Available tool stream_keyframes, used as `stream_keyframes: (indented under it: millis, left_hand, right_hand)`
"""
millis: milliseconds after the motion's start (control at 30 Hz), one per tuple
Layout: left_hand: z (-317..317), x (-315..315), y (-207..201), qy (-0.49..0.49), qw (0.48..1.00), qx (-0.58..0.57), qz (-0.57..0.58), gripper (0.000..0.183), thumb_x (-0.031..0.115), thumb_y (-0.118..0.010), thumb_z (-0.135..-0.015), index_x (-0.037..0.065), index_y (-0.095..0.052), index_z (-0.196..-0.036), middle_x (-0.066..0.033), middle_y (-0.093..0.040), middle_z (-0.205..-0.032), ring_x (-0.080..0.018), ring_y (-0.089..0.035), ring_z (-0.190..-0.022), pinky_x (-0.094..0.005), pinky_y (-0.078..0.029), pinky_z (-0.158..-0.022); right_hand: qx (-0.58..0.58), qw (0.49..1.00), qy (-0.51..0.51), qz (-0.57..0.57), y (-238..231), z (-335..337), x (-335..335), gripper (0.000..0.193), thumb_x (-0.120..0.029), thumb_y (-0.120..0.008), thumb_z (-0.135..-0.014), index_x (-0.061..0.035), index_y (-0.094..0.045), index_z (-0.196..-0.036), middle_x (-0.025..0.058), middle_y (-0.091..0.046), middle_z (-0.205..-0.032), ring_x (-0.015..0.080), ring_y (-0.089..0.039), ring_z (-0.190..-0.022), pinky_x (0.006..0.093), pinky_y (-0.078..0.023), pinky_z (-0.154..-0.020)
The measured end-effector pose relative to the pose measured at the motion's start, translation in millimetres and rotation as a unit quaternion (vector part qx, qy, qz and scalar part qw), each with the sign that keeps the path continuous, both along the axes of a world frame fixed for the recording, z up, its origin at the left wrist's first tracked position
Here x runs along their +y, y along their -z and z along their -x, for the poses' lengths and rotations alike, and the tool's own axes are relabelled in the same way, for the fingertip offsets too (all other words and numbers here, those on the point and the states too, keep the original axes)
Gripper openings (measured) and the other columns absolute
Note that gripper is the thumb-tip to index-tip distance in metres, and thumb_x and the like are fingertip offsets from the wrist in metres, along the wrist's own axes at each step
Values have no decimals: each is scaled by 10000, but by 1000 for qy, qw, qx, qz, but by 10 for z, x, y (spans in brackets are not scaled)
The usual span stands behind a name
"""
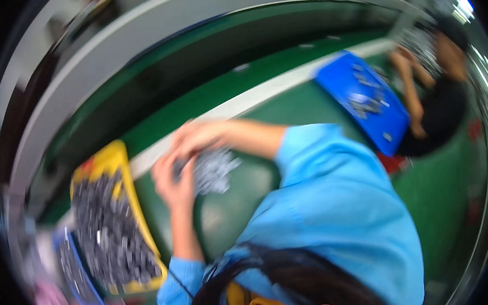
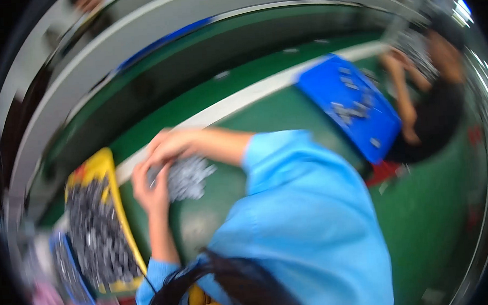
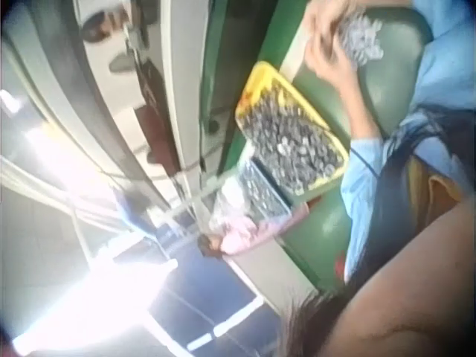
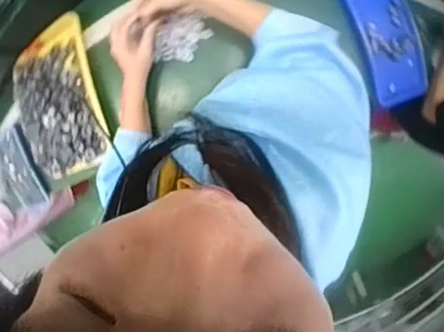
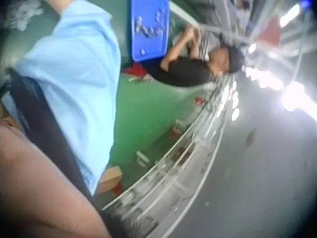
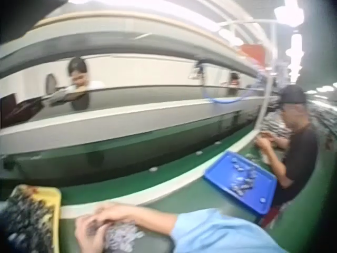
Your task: The person assembles or sorts small plastic components by hand at an industrial workbench, placing them into a plastic tray.
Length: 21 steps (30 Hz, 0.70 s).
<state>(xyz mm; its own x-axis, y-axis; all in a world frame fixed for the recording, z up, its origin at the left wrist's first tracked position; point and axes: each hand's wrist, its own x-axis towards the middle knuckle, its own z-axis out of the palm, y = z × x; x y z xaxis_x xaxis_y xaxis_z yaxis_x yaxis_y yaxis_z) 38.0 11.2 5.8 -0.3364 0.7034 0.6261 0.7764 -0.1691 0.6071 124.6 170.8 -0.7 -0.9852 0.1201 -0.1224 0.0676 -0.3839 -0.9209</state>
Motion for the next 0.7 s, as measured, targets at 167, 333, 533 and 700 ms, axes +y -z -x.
stream_keyframes:
  millis: [167, 333, 533, 700]
  left_hand:
    - [52, -53, 16, -1, 996, 59, 64, 360, 111, -713, -754, 71, -610, -1097, -103, -625, -986, -277, -584, -967, -379, -411, -886]
    - [137, -156, -78, -75, 988, 126, 44, 229, 50, -656, -772, 74, -639, -999, -94, -622, -951, -270, -580, -940, -371, -412, -855]
    - [1173, -313, -414, -256, 940, 153, 168, 338, -51, -602, -712, 14, -615, -1043, -192, -582, -1030, -375, -572, -977, -411, -470, -885]
    - [1571, -355, -244, -233, 904, 15, 358, 291, 45, -675, -744, 30, -656, -1034, -189, -622, -1092, -291, -637, -979, -343, -510, -858]
  right_hand:
    - [-91, 888, 268, -363, -134, 101, 658, 294, -117, -762, -666, -17, -665, -925, 81, -686, -803, 156, -653, -746, 287, -520, -702]
    - [-61, 755, 342, -556, 313, 465, 1196, 336, -220, -725, -723, -28, -650, -989, 102, -687, -887, 233, -662, -836, 328, -516, -774]
    - [-6, 790, 384, -479, 275, 163, 1005, 308, -166, -690, -766, -21, -642, -1033, 75, -676, -896, 182, -635, -822, 305, -508, -771]
    - [31, 854, 349, -384, 293, 106, 889, 240, -111, -660, -791, -5, -645, -1006, 50, -670, -835, 115, -610, -758, 253, -492, -728]
